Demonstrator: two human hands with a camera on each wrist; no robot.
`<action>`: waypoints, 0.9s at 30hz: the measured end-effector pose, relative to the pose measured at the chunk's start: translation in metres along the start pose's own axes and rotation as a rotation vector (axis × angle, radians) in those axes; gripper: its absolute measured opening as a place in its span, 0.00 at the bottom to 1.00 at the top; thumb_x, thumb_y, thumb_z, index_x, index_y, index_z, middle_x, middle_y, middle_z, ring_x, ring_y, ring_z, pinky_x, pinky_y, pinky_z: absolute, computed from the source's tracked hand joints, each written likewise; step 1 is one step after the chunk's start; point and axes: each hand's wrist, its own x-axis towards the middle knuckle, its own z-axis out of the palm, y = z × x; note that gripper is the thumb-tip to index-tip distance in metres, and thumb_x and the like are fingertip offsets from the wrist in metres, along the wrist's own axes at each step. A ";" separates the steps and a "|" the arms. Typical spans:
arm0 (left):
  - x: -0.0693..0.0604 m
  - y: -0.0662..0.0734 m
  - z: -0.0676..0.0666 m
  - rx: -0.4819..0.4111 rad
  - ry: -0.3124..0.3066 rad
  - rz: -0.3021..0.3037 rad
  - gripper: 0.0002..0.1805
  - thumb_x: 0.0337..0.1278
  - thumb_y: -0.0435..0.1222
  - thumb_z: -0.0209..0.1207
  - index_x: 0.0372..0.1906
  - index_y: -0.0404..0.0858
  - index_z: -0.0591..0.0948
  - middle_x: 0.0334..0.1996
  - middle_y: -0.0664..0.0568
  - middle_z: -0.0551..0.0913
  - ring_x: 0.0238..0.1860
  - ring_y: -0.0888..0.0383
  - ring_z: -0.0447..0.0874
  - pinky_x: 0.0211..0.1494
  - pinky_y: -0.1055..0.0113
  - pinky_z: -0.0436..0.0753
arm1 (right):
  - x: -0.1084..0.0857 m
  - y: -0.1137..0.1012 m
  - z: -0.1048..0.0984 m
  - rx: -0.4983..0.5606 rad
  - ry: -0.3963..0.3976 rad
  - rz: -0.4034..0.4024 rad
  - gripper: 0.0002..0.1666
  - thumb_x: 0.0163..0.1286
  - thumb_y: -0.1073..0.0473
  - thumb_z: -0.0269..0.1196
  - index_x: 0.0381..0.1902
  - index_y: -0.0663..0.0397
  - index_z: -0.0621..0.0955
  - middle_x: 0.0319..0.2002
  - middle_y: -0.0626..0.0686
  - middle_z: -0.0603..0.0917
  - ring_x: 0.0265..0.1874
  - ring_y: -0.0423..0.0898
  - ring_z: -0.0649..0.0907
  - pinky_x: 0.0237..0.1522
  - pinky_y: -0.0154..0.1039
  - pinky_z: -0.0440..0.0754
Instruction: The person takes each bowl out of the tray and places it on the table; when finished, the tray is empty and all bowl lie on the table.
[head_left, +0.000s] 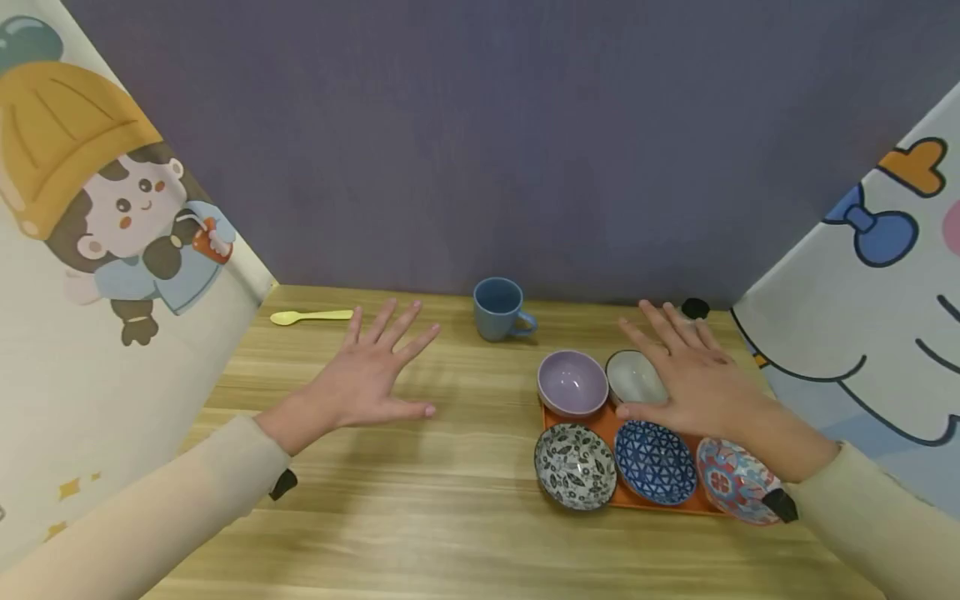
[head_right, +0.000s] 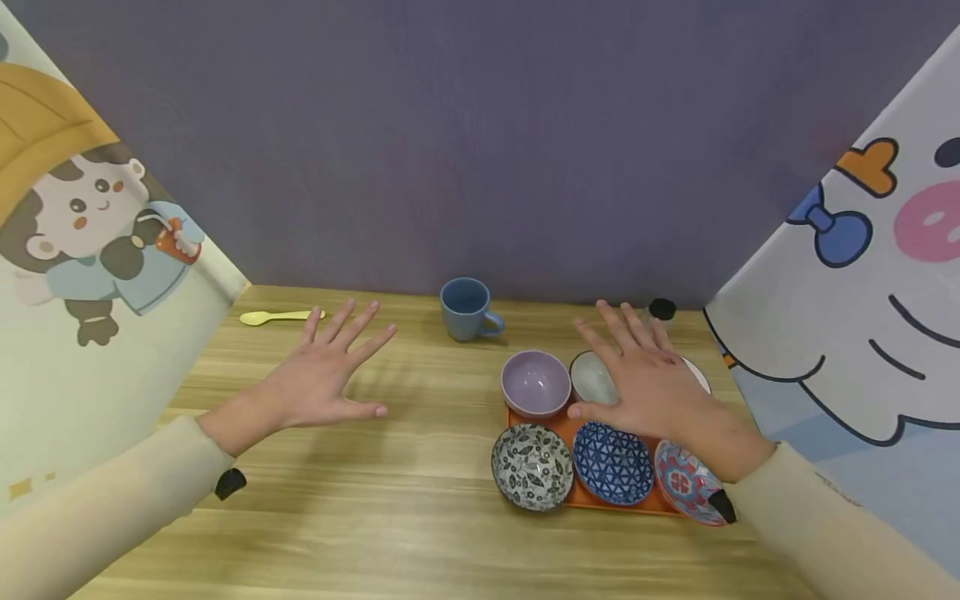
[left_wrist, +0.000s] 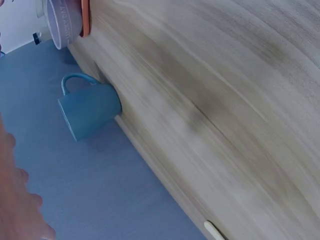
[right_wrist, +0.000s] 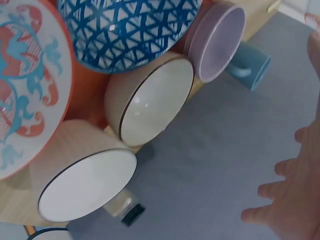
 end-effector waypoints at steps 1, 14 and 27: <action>0.000 0.000 0.000 0.001 0.018 0.007 0.61 0.49 0.82 0.46 0.84 0.58 0.47 0.84 0.51 0.33 0.83 0.39 0.35 0.79 0.26 0.40 | -0.002 0.003 -0.001 0.011 0.006 0.006 0.69 0.58 0.16 0.60 0.85 0.36 0.45 0.84 0.50 0.32 0.82 0.60 0.38 0.78 0.74 0.38; 0.006 0.007 -0.002 -0.209 0.144 -0.011 0.53 0.57 0.71 0.55 0.83 0.54 0.55 0.78 0.45 0.63 0.69 0.38 0.74 0.64 0.36 0.80 | -0.038 0.063 -0.010 0.243 0.129 0.089 0.64 0.60 0.39 0.74 0.84 0.48 0.52 0.80 0.67 0.54 0.69 0.78 0.65 0.55 0.84 0.69; 0.011 0.024 0.032 -0.506 0.071 -0.099 0.44 0.66 0.62 0.57 0.81 0.50 0.60 0.72 0.46 0.73 0.60 0.45 0.83 0.59 0.45 0.85 | -0.077 0.121 0.026 0.538 0.071 0.318 0.59 0.73 0.49 0.67 0.83 0.59 0.42 0.77 0.78 0.51 0.67 0.84 0.62 0.54 0.83 0.67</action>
